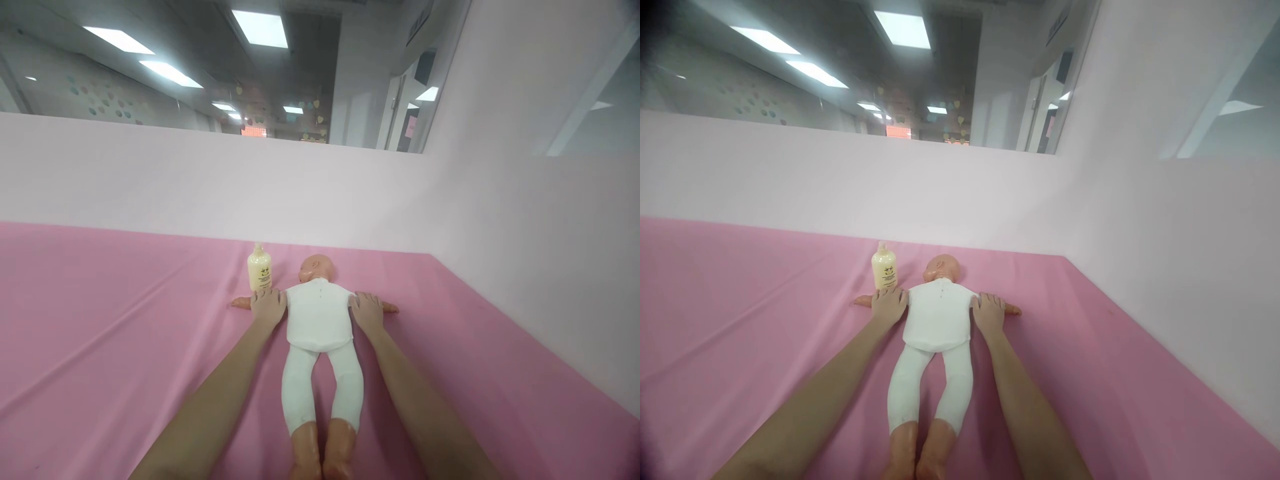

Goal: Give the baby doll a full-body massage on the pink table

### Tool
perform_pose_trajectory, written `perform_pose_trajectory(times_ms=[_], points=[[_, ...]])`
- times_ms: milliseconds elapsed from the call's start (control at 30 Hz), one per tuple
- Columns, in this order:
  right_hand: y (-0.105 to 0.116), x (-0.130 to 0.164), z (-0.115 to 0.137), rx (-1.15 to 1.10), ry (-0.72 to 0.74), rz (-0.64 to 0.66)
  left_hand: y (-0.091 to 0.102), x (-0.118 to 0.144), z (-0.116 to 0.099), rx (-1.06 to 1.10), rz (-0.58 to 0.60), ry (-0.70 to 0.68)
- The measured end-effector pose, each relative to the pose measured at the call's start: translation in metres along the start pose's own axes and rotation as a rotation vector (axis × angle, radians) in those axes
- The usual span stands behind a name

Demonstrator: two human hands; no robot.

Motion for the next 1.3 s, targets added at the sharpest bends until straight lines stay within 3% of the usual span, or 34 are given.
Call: perform_pose_trajectory(times_ms=[233,467,733,900,1300], points=[[0.003,-0.001,-0.004,-0.001,-0.002,0.045,0.002,-0.002,0.004,-0.029,0.069,-0.02],[0.009,-0.001,-0.007,0.008,-0.015,0.046,-0.001,-0.012,0.018,0.006,0.179,0.068],[0.016,0.003,-0.021,0.014,-0.111,0.062,-0.005,-0.02,0.038,0.043,0.157,0.11],[0.021,0.005,-0.033,0.001,-0.143,0.068,0.0,-0.024,0.06,0.088,0.139,0.155],[0.032,0.011,-0.067,-0.043,-0.28,0.07,0.013,-0.025,0.084,0.218,0.156,0.222]])
Point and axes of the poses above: each hand's wrist, its own x-axis away from the middle knuckle, its own y-axis out of the back of the hand, z = x × y, the point moved 8 cm from there along -x, towards the middle knuckle, and after that the axes turned 8 degrees about y, right-handed, at the moved point
